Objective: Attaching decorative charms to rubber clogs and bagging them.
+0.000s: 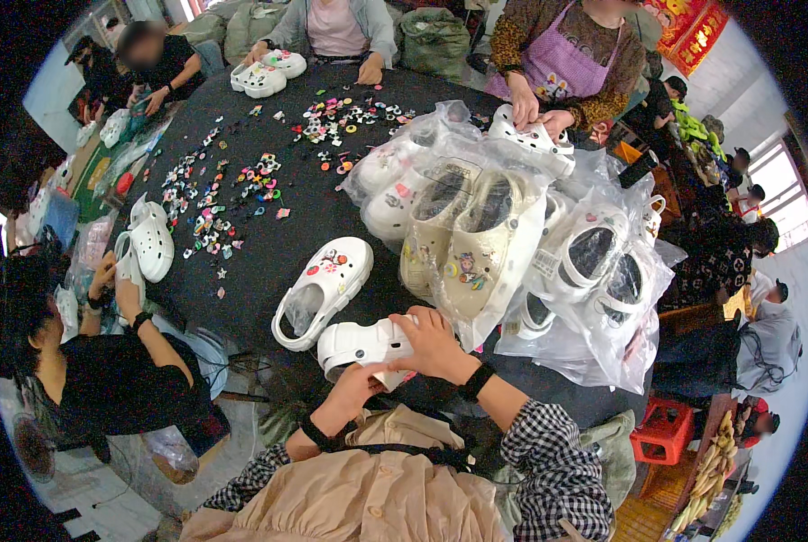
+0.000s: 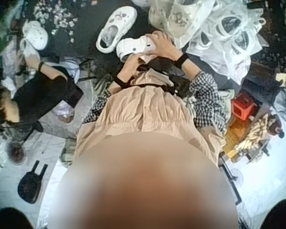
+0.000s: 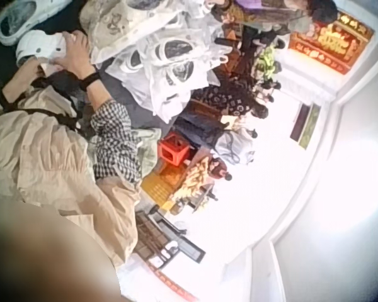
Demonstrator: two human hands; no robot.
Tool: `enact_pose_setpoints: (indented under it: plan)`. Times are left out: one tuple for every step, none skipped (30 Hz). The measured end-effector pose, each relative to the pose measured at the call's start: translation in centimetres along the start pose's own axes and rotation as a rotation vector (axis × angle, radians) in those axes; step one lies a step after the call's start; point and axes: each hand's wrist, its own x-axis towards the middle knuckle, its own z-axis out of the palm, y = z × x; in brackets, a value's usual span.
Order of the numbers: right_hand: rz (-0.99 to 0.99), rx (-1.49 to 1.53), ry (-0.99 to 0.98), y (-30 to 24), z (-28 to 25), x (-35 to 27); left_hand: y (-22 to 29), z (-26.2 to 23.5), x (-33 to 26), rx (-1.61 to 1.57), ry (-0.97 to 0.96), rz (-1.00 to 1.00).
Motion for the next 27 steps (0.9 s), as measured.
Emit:
enact_pose_setpoints:
  plan:
    - [0.004,0.002,0.002,-0.1,0.0,-0.1,0.6,0.3,-0.2,-0.064,-0.012,-0.044]
    - [-0.014,-0.015,0.038,-0.3,-0.1,-0.3,1.0,0.6,-0.4,-0.128,-0.025,-0.088]
    - [-0.036,-0.034,0.073,-0.6,-0.2,-0.4,0.8,0.6,-0.2,-0.126,-0.025,-0.088]
    - [-0.035,-0.034,0.075,-0.6,-0.2,-0.5,0.6,0.6,0.0,-0.093,-0.014,-0.065]
    - [-0.051,-0.048,0.088,-0.5,-0.1,-0.6,0.4,0.6,0.1,-0.060,-0.003,-0.042]
    - [-0.065,-0.062,0.100,-0.4,0.0,-0.8,0.4,0.7,0.1,-0.059,-0.005,-0.046]
    - [-0.060,-0.062,0.101,-0.3,0.0,-0.9,0.5,0.6,0.2,-0.042,-0.035,-0.027]
    - [-0.068,-0.034,0.119,-0.1,0.1,-1.0,0.5,0.7,0.3,-0.025,-0.064,-0.007]
    - [-0.079,-0.004,0.139,-0.1,0.2,-0.9,0.4,0.6,0.4,-0.022,-0.064,-0.009]
    - [-0.077,-0.002,0.141,0.0,0.3,-0.8,0.4,0.5,0.6,-0.061,-0.082,-0.004]
    - [-0.085,-0.002,0.117,0.3,0.3,-0.8,0.3,0.4,0.8,-0.099,-0.101,0.002]
    - [-0.089,-0.004,0.094,0.5,0.2,-0.8,0.4,0.4,0.8,-0.096,-0.104,0.000]
    - [-0.086,-0.004,0.096,0.6,0.2,-0.7,0.6,0.5,0.7,-0.067,-0.097,0.005]
    - [-0.083,0.025,0.074,0.7,0.2,-0.7,0.7,0.5,0.7,-0.039,-0.090,0.012]
    - [-0.082,0.054,0.050,0.7,0.1,-0.6,0.9,0.8,0.4,-0.038,-0.092,0.013]
    - [-0.083,0.052,0.051,1.1,-0.1,-0.6,1.2,1.1,0.2,0.017,-0.058,0.030]
    - [-0.087,0.095,-0.011,1.8,-0.3,-0.6,1.5,1.4,0.0,0.072,-0.025,0.048]
    - [-0.090,0.137,-0.073,2.2,-0.5,-0.6,1.5,1.3,0.1,0.072,-0.026,0.051]
    - [-0.092,0.134,-0.071,2.4,-0.4,-0.7,1.5,1.1,0.3,0.098,-0.034,0.075]
    - [-0.087,0.172,-0.091,2.5,-0.2,-0.9,1.4,1.0,0.4,0.124,-0.042,0.098]
    - [-0.084,0.209,-0.113,2.4,-0.4,-0.8,1.3,0.8,0.5,0.121,-0.042,0.102]
    - [-0.047,0.188,-0.157,2.0,-0.7,-0.7,1.2,0.7,0.6,0.126,-0.036,0.103]
    - [-0.050,0.185,-0.159,2.1,-0.7,-0.6,1.1,0.6,0.7,0.130,-0.030,0.104]
    - [-0.024,0.180,-0.174,2.0,-0.7,-0.6,1.1,0.5,0.7,0.129,-0.030,0.105]
    - [0.002,0.175,-0.190,2.0,-0.7,-0.5,1.2,0.6,0.7,0.137,-0.039,0.095]
    - [0.002,0.175,-0.191,2.0,-0.7,-0.4,1.2,0.5,0.7,0.144,-0.048,0.085]
    - [0.023,0.189,-0.211,2.1,-0.8,-0.1,1.2,0.5,0.8,0.143,-0.049,0.086]
